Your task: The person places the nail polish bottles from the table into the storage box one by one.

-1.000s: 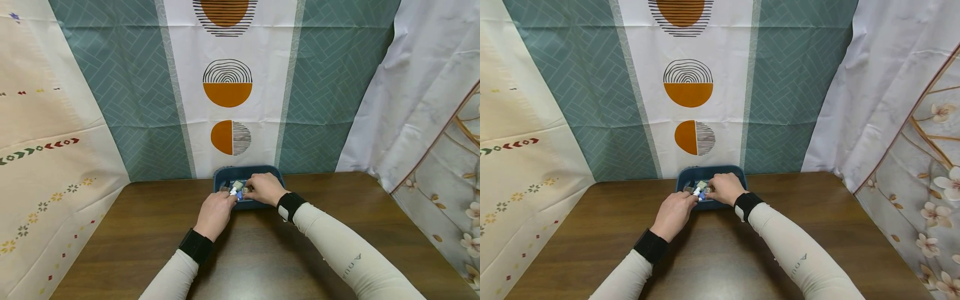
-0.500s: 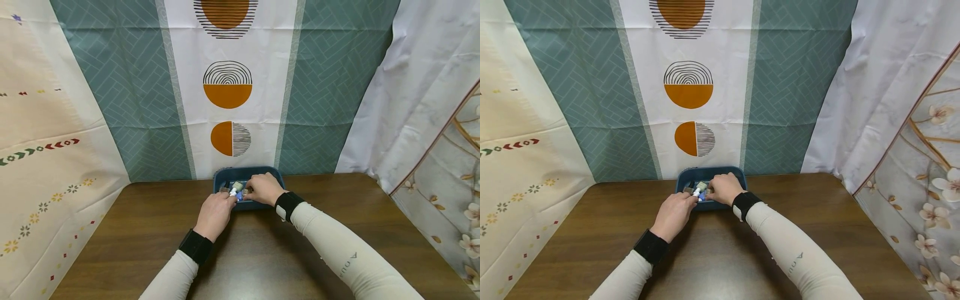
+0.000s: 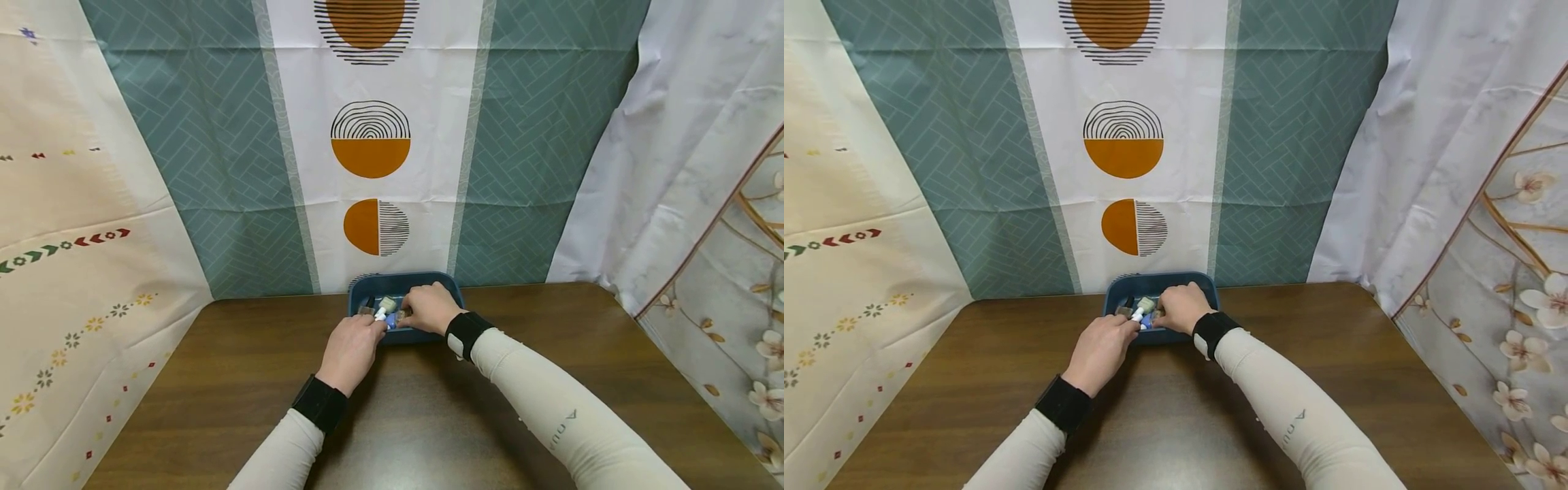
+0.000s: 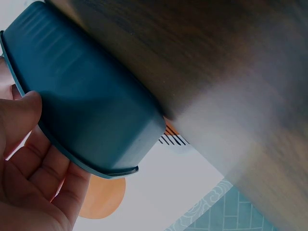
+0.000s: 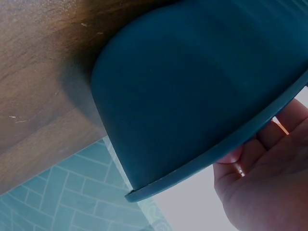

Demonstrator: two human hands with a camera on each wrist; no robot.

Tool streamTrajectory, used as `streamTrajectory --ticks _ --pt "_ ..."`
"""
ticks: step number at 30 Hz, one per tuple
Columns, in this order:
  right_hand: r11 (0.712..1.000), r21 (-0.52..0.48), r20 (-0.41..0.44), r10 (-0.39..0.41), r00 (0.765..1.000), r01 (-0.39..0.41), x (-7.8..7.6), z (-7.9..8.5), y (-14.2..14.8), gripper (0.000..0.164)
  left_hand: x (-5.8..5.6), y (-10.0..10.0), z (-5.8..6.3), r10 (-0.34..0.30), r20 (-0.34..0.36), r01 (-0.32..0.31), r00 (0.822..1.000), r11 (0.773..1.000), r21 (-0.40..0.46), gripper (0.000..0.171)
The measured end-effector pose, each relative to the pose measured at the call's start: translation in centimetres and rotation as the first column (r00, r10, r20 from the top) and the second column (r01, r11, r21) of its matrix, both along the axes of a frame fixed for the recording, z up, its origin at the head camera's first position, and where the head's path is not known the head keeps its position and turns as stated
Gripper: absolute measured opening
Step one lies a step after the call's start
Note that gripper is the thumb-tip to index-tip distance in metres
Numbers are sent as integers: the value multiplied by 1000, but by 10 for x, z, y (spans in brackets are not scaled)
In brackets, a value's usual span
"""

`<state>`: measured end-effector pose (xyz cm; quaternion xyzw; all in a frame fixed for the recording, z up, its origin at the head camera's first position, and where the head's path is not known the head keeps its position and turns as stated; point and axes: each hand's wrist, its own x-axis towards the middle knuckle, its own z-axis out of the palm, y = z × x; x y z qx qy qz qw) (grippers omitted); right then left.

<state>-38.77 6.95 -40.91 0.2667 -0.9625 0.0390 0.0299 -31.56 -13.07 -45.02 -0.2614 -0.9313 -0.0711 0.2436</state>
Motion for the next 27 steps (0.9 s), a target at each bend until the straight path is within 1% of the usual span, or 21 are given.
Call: streamTrajectory --ticks 4,8,11,18,27 --pt "1000 -2 18 -2 1000 2 -1 2 -3 29 0 -1 0 3 1 -3 1000 1000 0 6" --pt "1000 1 41 -3 999 3 -3 1 -4 28 0 -1 0 12 38 -12 999 1000 0 7" --pt "1000 17 43 -6 999 6 -5 -1 -5 27 -1 -1 0 14 51 -14 999 1000 1 7" --pt "1000 2 13 5 1000 -5 -4 -1 -4 26 -2 0 -1 17 21 -17 1000 1000 -8 6" --pt "1000 -5 5 -1 1000 1 -1 1 -3 26 -1 0 -1 20 35 -20 999 1000 -6 6"
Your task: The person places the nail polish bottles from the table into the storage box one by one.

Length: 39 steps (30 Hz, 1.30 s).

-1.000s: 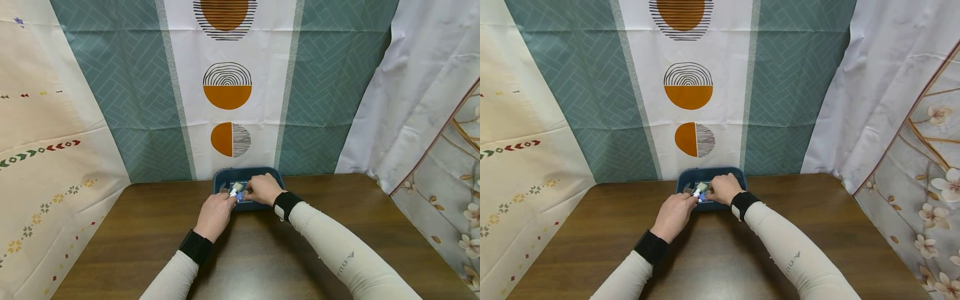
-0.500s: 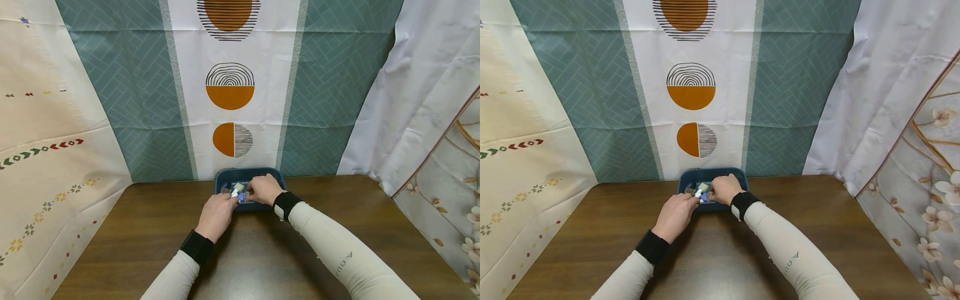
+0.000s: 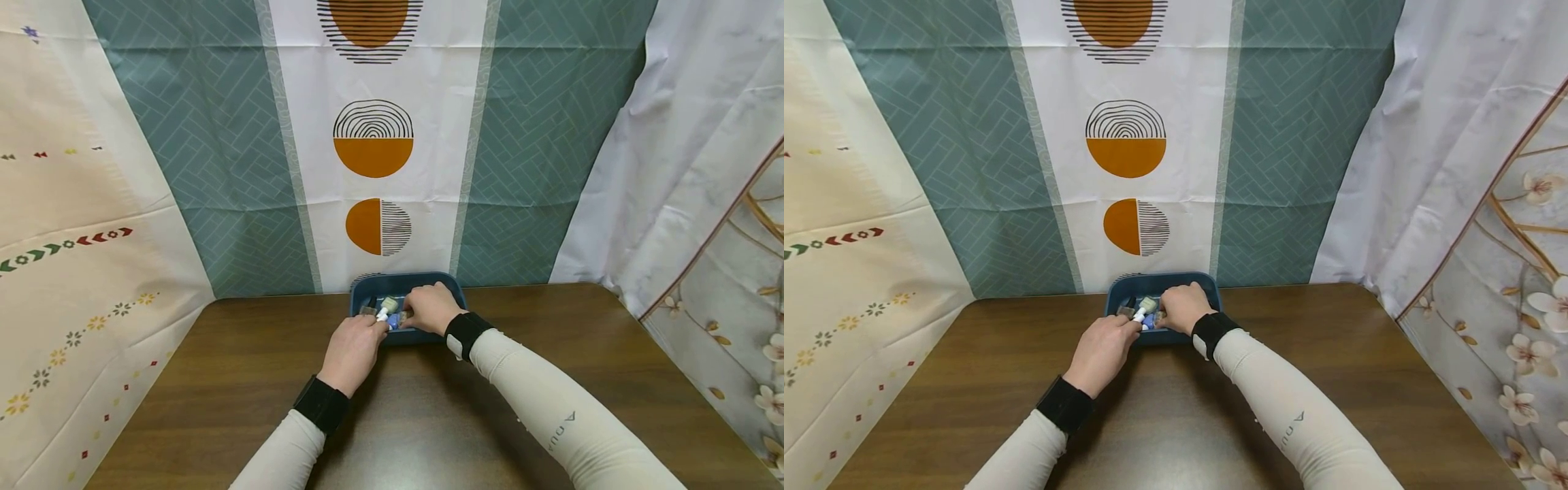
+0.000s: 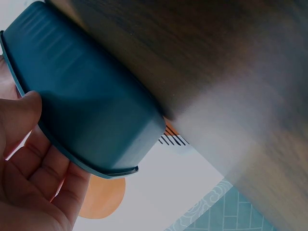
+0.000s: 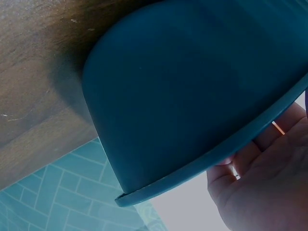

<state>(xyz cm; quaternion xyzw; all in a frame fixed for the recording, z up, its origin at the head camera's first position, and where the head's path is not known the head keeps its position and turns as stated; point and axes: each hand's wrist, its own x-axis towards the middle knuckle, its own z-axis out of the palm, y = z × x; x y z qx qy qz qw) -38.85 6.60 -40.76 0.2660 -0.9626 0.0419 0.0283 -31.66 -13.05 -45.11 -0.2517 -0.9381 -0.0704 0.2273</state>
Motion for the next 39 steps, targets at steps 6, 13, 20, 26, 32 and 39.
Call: streamTrajectory --ticks 6,13,20,26,32,39 --pt "1000 -13 -14 -8 1000 7 2 -3 4 30 0 1 0 -14 -13 14 1000 1000 -3 7" --pt "995 -98 -82 0 997 -8 6 -12 13 41 0 0 0 -14 -18 14 1000 1000 -10 9" --pt "967 -254 -166 -48 985 4 23 -25 30 47 0 -2 0 -10 12 10 1000 1000 -16 12" --pt "941 -337 -248 -88 965 0 37 -27 46 50 -1 -8 1 8 14 -7 1000 1000 -23 12" --pt "929 -368 -238 -135 962 39 48 -31 66 62 -2 -17 3 6 -3 -6 1000 1000 -8 12" --pt "924 -377 -240 -161 957 61 63 -40 93 69 0 -34 16 -32 5 32 999 998 59 43"
